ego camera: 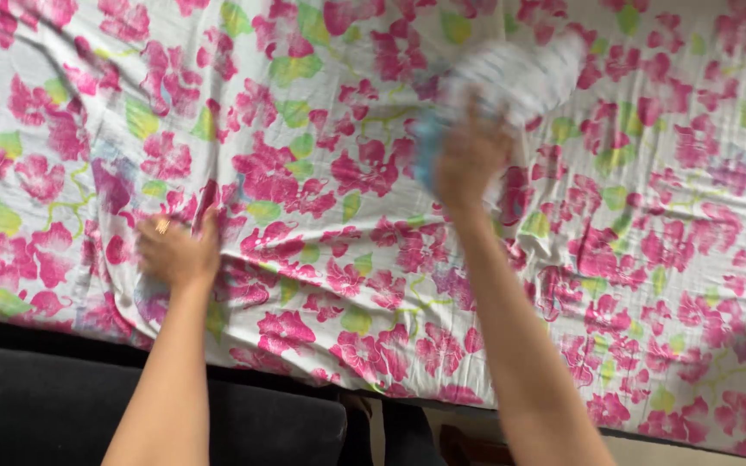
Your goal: The person wipes a bedsheet using a small patterned cloth, moving across different areas of the bed and shifting a toy cash register aside.
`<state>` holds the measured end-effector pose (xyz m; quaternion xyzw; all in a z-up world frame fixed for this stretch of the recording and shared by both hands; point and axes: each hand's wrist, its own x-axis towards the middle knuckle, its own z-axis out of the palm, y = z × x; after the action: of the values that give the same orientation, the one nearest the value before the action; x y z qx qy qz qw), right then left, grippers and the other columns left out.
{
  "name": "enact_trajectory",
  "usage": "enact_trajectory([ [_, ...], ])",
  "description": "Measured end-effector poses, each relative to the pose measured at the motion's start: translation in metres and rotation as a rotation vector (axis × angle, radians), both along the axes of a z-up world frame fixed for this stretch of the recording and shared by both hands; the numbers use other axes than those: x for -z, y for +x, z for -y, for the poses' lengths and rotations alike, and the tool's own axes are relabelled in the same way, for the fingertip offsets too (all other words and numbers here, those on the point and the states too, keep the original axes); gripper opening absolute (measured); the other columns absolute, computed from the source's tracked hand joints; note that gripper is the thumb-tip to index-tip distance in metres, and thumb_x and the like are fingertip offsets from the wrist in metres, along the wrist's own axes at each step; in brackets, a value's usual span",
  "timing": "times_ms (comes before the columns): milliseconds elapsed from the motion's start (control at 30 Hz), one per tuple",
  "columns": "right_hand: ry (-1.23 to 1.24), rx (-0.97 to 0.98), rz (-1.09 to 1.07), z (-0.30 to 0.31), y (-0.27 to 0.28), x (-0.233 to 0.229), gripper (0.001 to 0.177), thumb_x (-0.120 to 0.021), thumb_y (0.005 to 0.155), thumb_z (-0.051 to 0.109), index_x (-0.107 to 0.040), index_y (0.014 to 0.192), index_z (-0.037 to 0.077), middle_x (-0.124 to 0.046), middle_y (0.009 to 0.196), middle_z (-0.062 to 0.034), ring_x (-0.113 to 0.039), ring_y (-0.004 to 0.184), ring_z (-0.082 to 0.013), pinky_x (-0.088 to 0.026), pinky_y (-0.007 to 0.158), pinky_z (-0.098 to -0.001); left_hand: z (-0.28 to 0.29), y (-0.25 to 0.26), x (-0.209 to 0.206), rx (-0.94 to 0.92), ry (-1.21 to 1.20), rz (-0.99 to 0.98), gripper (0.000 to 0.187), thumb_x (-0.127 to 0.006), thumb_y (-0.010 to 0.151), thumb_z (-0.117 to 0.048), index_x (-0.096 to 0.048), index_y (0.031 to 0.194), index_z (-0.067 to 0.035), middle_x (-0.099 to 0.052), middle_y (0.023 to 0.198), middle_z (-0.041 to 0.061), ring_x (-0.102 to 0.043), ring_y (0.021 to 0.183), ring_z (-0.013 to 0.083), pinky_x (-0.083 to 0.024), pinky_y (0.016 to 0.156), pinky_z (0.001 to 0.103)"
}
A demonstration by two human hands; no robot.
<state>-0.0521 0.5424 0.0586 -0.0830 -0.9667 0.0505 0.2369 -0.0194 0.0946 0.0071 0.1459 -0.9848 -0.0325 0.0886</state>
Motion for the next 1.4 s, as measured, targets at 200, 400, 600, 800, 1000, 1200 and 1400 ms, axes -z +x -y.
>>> enact_trajectory([
  [200,-0.271,-0.667,0.180,0.233,-0.022,-0.004,0.066,-0.070,0.088,0.023,-0.053,0.149,0.038,-0.029,0.170,-0.0067,-0.043,0.142,-0.0421,-0.035,0.108,-0.0629,0.013,-0.013,0.024,0.029,0.143,0.158,0.038,-0.047,0.115,-0.037,-0.067,0.130,-0.009,-0.061,0.129,0.017,-0.056,0.120,0.0423,-0.042,0.102,0.058],
  [400,-0.148,-0.862,0.058,0.247,-0.006,0.070,0.048,-0.064,0.091,0.025,-0.055,0.137,0.036,-0.034,0.165,0.0013,-0.051,0.131,-0.0413,-0.049,0.098,-0.0693,0.034,0.001,0.052,0.098,0.109,-0.068,0.046,-0.060,0.097,-0.032,-0.062,0.131,-0.001,-0.057,0.135,0.024,-0.053,0.119,0.0446,-0.042,0.096,0.056],
  [600,0.147,-0.085,0.425,-0.009,-0.075,0.108,0.036,-0.056,0.099,0.025,-0.062,0.134,0.027,-0.069,0.112,-0.0111,-0.066,0.099,-0.0347,-0.051,0.078,-0.0588,0.012,0.005,0.031,-0.104,0.040,0.170,0.027,-0.063,0.101,-0.023,-0.069,0.123,-0.009,-0.057,0.128,0.018,-0.050,0.122,0.0425,-0.040,0.099,0.063],
  [800,-0.252,0.505,0.524,-0.179,-0.062,0.022,0.062,-0.055,0.093,0.026,-0.044,0.153,0.035,-0.021,0.166,-0.0131,-0.027,0.137,-0.0605,-0.036,0.096,-0.0750,-0.044,-0.041,0.023,-0.221,0.059,-0.088,0.038,-0.062,0.101,-0.022,-0.050,0.131,-0.003,-0.048,0.144,0.014,-0.045,0.144,0.0374,-0.036,0.118,0.060],
  [1000,0.012,-0.116,-0.041,-0.065,-0.079,0.066,0.055,-0.050,0.106,0.022,-0.041,0.160,0.013,-0.048,0.158,-0.0257,-0.044,0.147,-0.0432,-0.027,0.119,-0.0663,-0.173,-0.033,0.011,0.294,0.215,0.184,0.086,-0.058,0.096,-0.052,-0.018,0.161,-0.013,-0.010,0.170,0.017,-0.005,0.155,0.0422,-0.003,0.114,0.075],
  [1200,-0.085,-0.601,0.172,0.113,0.008,0.059,0.047,-0.063,0.084,0.030,-0.063,0.131,0.035,-0.043,0.159,-0.0023,-0.055,0.123,-0.0457,-0.043,0.095,-0.0726,-0.178,-0.037,0.023,0.249,0.163,0.545,0.075,-0.042,0.101,-0.053,-0.017,0.167,-0.027,-0.008,0.176,0.006,0.003,0.161,0.0352,0.008,0.114,0.082],
  [1400,0.075,-0.001,0.664,-0.047,0.031,0.076,0.055,-0.057,0.093,0.022,-0.048,0.148,0.023,-0.070,0.103,-0.0090,-0.067,0.086,-0.0285,-0.051,0.075,-0.0508,-0.171,-0.035,0.023,0.254,0.257,0.436,0.081,-0.034,0.102,-0.062,0.008,0.166,-0.038,0.020,0.175,0.000,0.024,0.159,0.0335,0.014,0.111,0.084],
])
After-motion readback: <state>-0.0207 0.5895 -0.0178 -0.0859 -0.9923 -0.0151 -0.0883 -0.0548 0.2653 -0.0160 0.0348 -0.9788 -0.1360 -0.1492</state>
